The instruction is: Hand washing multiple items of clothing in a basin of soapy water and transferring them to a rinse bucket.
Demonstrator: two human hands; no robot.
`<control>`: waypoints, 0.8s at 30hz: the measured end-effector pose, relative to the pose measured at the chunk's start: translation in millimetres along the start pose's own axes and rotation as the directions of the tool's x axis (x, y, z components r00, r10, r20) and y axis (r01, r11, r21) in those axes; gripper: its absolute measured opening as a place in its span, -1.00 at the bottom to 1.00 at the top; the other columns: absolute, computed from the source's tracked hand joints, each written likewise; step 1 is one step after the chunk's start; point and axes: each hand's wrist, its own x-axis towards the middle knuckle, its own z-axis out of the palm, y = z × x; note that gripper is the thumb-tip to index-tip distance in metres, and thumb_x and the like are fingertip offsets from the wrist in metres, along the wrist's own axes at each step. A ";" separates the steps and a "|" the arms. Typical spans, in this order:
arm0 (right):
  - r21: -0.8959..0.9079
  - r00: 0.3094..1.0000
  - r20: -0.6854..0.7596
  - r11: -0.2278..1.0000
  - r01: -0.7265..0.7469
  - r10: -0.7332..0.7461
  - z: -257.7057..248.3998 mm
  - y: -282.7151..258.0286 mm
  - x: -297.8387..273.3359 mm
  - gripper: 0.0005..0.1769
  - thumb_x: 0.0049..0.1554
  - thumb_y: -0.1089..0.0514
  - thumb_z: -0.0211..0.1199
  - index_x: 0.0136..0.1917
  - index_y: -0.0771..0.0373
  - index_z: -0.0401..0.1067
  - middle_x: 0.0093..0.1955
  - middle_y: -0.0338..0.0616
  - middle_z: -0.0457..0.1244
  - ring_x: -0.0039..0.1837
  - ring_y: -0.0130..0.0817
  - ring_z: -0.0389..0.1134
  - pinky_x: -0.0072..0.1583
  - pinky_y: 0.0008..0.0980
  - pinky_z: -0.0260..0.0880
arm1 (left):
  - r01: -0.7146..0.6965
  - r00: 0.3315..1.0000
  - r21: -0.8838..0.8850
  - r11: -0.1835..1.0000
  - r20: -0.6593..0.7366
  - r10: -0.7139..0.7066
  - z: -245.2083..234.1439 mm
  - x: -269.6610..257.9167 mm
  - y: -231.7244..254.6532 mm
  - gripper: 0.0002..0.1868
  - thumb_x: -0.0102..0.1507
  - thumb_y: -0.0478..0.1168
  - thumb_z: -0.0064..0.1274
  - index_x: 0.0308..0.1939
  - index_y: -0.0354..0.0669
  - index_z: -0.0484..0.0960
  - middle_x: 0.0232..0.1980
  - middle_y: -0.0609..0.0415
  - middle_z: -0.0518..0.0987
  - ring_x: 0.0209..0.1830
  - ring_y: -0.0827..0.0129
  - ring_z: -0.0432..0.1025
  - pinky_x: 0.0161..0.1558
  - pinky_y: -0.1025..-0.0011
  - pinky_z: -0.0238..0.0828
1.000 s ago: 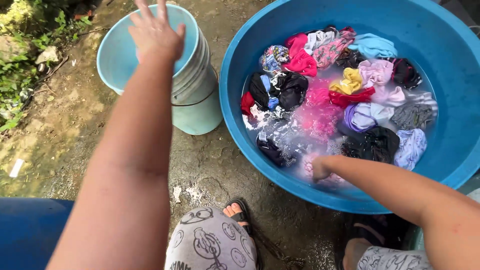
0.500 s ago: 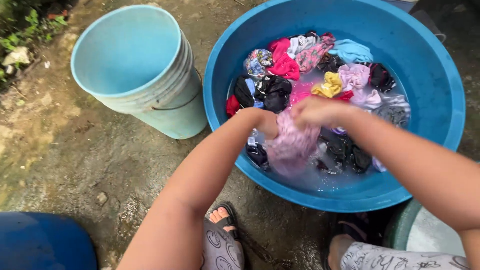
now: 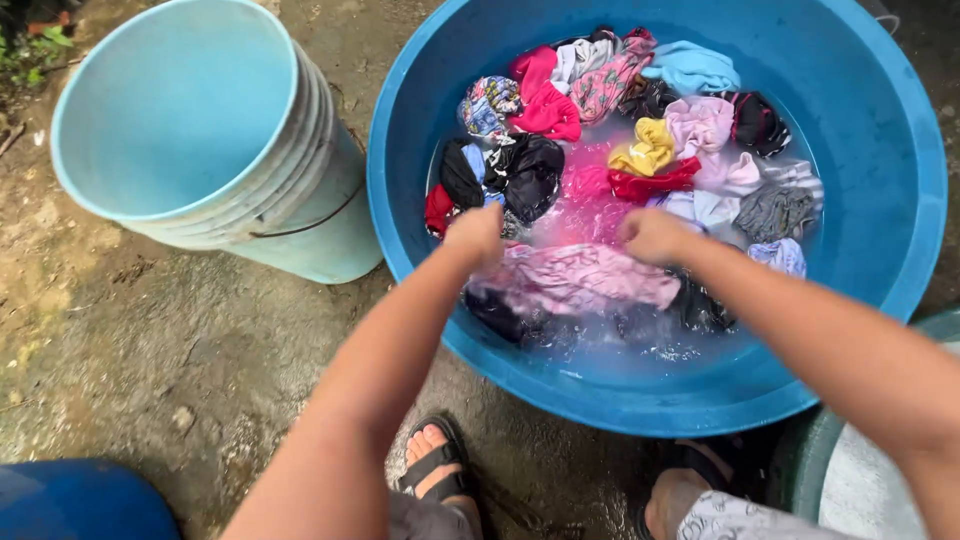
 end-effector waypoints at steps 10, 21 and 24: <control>-0.616 0.992 0.086 0.778 0.125 -0.091 209.3 28.2 -21.2 -0.36 0.13 -0.35 0.04 0.40 -0.12 0.32 0.54 0.11 0.08 0.51 0.17 0.14 0.42 0.13 0.14 | 0.346 0.938 -0.268 0.899 0.128 -0.323 145.4 6.4 31.9 -0.24 0.12 -0.24 0.25 0.37 -0.13 0.28 0.32 -0.20 0.41 0.29 -0.06 0.34 0.24 0.11 0.33; -0.244 0.941 0.337 0.968 0.055 0.031 136.3 -35.5 -25.5 -0.38 0.02 -0.08 0.21 0.37 -0.02 0.44 0.22 0.11 0.37 0.22 -0.03 0.41 0.23 -0.09 0.42 | 0.199 0.975 -0.416 0.887 0.171 -0.139 209.6 84.5 -62.1 -0.35 -0.04 -0.29 0.35 0.16 -0.09 0.59 0.01 0.03 0.61 -0.07 0.30 0.50 -0.02 0.30 0.49; -0.143 0.928 0.371 0.989 0.024 0.031 111.1 -34.1 -0.8 -0.37 -0.01 -0.01 0.27 0.36 0.01 0.48 0.13 0.09 0.45 0.14 -0.10 0.49 0.17 -0.15 0.49 | 0.126 0.987 -0.444 0.887 0.147 -0.067 48.5 52.9 -15.0 -0.37 -0.08 -0.30 0.38 0.11 -0.08 0.67 -0.07 0.09 0.66 -0.16 0.40 0.54 -0.09 0.36 0.53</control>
